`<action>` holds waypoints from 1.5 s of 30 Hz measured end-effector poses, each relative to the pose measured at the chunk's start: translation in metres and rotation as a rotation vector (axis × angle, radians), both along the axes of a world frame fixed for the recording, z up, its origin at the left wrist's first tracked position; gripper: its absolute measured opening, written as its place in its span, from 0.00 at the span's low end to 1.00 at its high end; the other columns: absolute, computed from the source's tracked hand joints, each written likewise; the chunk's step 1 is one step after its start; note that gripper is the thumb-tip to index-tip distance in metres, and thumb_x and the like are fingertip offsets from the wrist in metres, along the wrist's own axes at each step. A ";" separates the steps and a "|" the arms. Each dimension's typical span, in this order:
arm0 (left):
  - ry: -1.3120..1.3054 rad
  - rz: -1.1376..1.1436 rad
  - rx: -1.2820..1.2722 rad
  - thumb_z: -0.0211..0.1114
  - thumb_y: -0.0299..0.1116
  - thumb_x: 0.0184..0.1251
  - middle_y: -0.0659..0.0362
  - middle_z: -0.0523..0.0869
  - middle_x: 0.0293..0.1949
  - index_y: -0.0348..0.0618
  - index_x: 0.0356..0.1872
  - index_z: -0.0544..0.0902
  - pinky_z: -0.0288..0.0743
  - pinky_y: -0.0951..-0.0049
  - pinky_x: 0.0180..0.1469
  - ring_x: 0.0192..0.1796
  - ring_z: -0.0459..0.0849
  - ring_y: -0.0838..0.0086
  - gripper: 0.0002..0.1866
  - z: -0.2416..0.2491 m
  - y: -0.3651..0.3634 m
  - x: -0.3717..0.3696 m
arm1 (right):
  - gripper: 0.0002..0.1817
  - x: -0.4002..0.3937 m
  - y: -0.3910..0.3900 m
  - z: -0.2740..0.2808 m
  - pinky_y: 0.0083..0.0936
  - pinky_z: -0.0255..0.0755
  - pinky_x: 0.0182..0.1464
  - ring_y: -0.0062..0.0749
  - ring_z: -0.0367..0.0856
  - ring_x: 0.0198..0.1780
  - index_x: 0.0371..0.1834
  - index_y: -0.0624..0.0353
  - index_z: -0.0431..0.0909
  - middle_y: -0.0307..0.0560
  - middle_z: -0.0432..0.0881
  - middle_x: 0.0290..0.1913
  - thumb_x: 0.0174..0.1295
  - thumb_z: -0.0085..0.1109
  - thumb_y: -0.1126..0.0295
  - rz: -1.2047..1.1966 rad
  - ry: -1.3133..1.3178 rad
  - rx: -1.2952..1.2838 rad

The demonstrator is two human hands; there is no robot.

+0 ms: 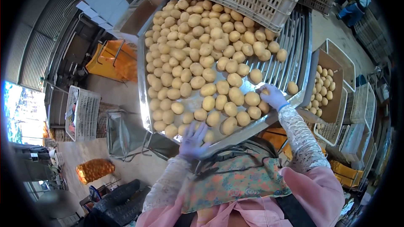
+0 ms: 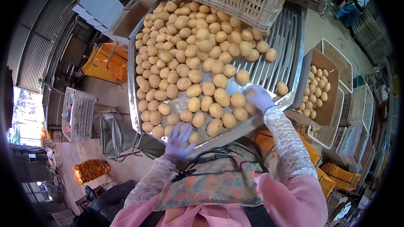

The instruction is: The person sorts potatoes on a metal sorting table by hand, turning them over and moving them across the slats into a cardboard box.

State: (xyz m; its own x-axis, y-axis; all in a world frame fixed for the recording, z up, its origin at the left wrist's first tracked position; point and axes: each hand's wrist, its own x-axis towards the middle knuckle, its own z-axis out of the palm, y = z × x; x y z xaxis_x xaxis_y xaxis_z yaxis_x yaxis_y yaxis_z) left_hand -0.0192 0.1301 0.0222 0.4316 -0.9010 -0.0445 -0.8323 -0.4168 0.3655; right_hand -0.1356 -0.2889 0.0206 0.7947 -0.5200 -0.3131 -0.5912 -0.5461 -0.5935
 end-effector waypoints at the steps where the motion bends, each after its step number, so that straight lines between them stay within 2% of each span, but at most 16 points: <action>1: 0.000 0.010 -0.003 0.62 0.57 0.70 0.48 0.69 0.76 0.39 0.77 0.66 0.49 0.38 0.78 0.78 0.62 0.44 0.42 -0.007 0.013 0.007 | 0.18 -0.006 -0.004 0.001 0.41 0.75 0.63 0.50 0.83 0.58 0.56 0.46 0.84 0.57 0.84 0.54 0.64 0.64 0.57 -0.035 -0.141 0.225; 3: -0.213 0.092 -0.051 0.63 0.56 0.68 0.47 0.68 0.76 0.40 0.76 0.66 0.45 0.35 0.78 0.78 0.62 0.44 0.42 -0.019 0.024 0.012 | 0.18 -0.009 -0.019 -0.007 0.39 0.75 0.64 0.46 0.84 0.58 0.56 0.48 0.84 0.53 0.85 0.54 0.64 0.62 0.58 -0.059 -0.118 0.316; 5: -0.200 0.291 -0.022 0.63 0.57 0.69 0.44 0.69 0.75 0.40 0.76 0.67 0.49 0.33 0.77 0.79 0.61 0.43 0.42 -0.025 -0.004 0.005 | 0.23 0.007 -0.039 -0.027 0.42 0.77 0.60 0.48 0.84 0.57 0.60 0.50 0.82 0.52 0.85 0.55 0.62 0.63 0.58 0.230 -0.005 -0.258; 7: -0.405 0.502 0.089 0.61 0.59 0.70 0.36 0.68 0.73 0.31 0.75 0.65 0.45 0.35 0.78 0.79 0.58 0.39 0.45 -0.042 -0.045 -0.008 | 0.26 0.052 -0.009 0.025 0.46 0.77 0.58 0.51 0.83 0.56 0.63 0.48 0.81 0.53 0.83 0.55 0.60 0.64 0.57 0.232 -0.349 -0.320; 9: -0.133 0.543 -0.154 0.60 0.59 0.71 0.29 0.66 0.72 0.22 0.73 0.64 0.43 0.38 0.79 0.79 0.56 0.36 0.47 -0.049 -0.074 -0.021 | 0.27 0.102 0.012 0.036 0.43 0.79 0.57 0.51 0.83 0.57 0.64 0.50 0.79 0.54 0.81 0.61 0.59 0.68 0.62 0.319 -0.584 -0.318; 11: -0.155 0.458 0.001 0.58 0.57 0.73 0.27 0.60 0.74 0.18 0.75 0.55 0.44 0.38 0.79 0.79 0.55 0.35 0.49 -0.030 -0.087 -0.030 | 0.28 0.145 0.037 0.024 0.45 0.79 0.56 0.53 0.82 0.56 0.61 0.47 0.79 0.54 0.78 0.62 0.55 0.70 0.60 0.233 -0.325 -0.426; 15: -0.106 0.068 -0.016 0.65 0.57 0.66 0.39 0.68 0.74 0.32 0.74 0.67 0.49 0.39 0.78 0.77 0.63 0.43 0.45 -0.007 -0.035 -0.020 | 0.23 0.172 0.063 0.001 0.43 0.77 0.56 0.53 0.81 0.54 0.55 0.49 0.79 0.54 0.76 0.56 0.56 0.67 0.57 0.276 -0.031 -0.552; 19: -0.105 0.146 0.014 0.67 0.54 0.64 0.45 0.69 0.74 0.38 0.72 0.71 0.47 0.40 0.78 0.78 0.62 0.46 0.40 -0.008 0.017 -0.016 | 0.24 0.119 0.069 0.009 0.41 0.75 0.59 0.49 0.80 0.57 0.56 0.48 0.78 0.51 0.77 0.55 0.53 0.69 0.63 0.442 -0.305 -0.106; 21: -0.134 0.275 0.031 0.66 0.53 0.65 0.44 0.68 0.75 0.38 0.73 0.70 0.47 0.39 0.78 0.77 0.62 0.45 0.40 -0.018 0.030 -0.001 | 0.28 0.078 0.064 0.001 0.37 0.75 0.62 0.43 0.81 0.58 0.59 0.48 0.78 0.48 0.79 0.57 0.52 0.72 0.67 0.236 -0.621 0.142; 24: -0.184 0.464 0.015 0.65 0.52 0.67 0.40 0.66 0.75 0.39 0.75 0.68 0.46 0.37 0.78 0.77 0.62 0.43 0.41 -0.028 0.031 0.028 | 0.28 -0.012 0.035 0.020 0.29 0.74 0.62 0.32 0.79 0.59 0.62 0.50 0.78 0.41 0.81 0.55 0.55 0.72 0.70 -0.268 -0.495 0.410; 25: -0.200 0.535 -0.018 0.65 0.52 0.68 0.38 0.65 0.75 0.40 0.76 0.66 0.46 0.37 0.78 0.77 0.61 0.41 0.41 -0.030 0.023 0.037 | 0.29 -0.049 -0.010 -0.004 0.28 0.75 0.61 0.32 0.79 0.59 0.62 0.51 0.77 0.41 0.81 0.56 0.55 0.73 0.71 -0.085 -0.650 0.113; 28: -0.196 0.517 0.007 0.61 0.53 0.72 0.35 0.65 0.75 0.38 0.77 0.65 0.46 0.37 0.78 0.78 0.60 0.38 0.39 -0.030 -0.045 0.037 | 0.30 -0.142 -0.104 0.009 0.32 0.74 0.66 0.42 0.78 0.65 0.68 0.53 0.75 0.56 0.77 0.64 0.61 0.69 0.69 -0.634 -0.717 -0.234; 29: -0.210 0.472 -0.002 0.61 0.53 0.72 0.36 0.65 0.75 0.39 0.76 0.66 0.47 0.37 0.78 0.78 0.60 0.37 0.39 -0.031 -0.072 0.035 | 0.33 -0.166 -0.113 0.034 0.38 0.72 0.69 0.52 0.75 0.68 0.72 0.53 0.72 0.60 0.76 0.66 0.61 0.70 0.66 -0.609 -0.330 -0.777; 31: -0.242 0.384 -0.025 0.60 0.55 0.72 0.37 0.66 0.75 0.41 0.76 0.67 0.49 0.36 0.77 0.77 0.60 0.35 0.38 -0.033 -0.122 0.027 | 0.35 -0.171 -0.108 0.051 0.43 0.68 0.71 0.58 0.72 0.71 0.72 0.52 0.73 0.62 0.74 0.69 0.58 0.71 0.61 -0.640 -0.111 -0.808; 38: -0.091 0.004 -0.111 0.61 0.55 0.70 0.46 0.68 0.76 0.44 0.75 0.69 0.49 0.35 0.76 0.78 0.59 0.38 0.38 -0.006 -0.071 0.007 | 0.40 -0.051 0.036 0.030 0.58 0.61 0.69 0.60 0.67 0.66 0.67 0.34 0.79 0.53 0.71 0.69 0.47 0.73 0.40 0.517 -0.192 -0.629; 45: -0.224 0.362 -0.043 0.63 0.54 0.69 0.46 0.70 0.74 0.41 0.75 0.68 0.43 0.36 0.78 0.78 0.58 0.38 0.39 -0.013 0.014 0.020 | 0.42 0.036 0.132 -0.003 0.64 0.43 0.78 0.70 0.53 0.79 0.71 0.28 0.76 0.53 0.64 0.78 0.49 0.68 0.32 0.554 -0.306 -0.350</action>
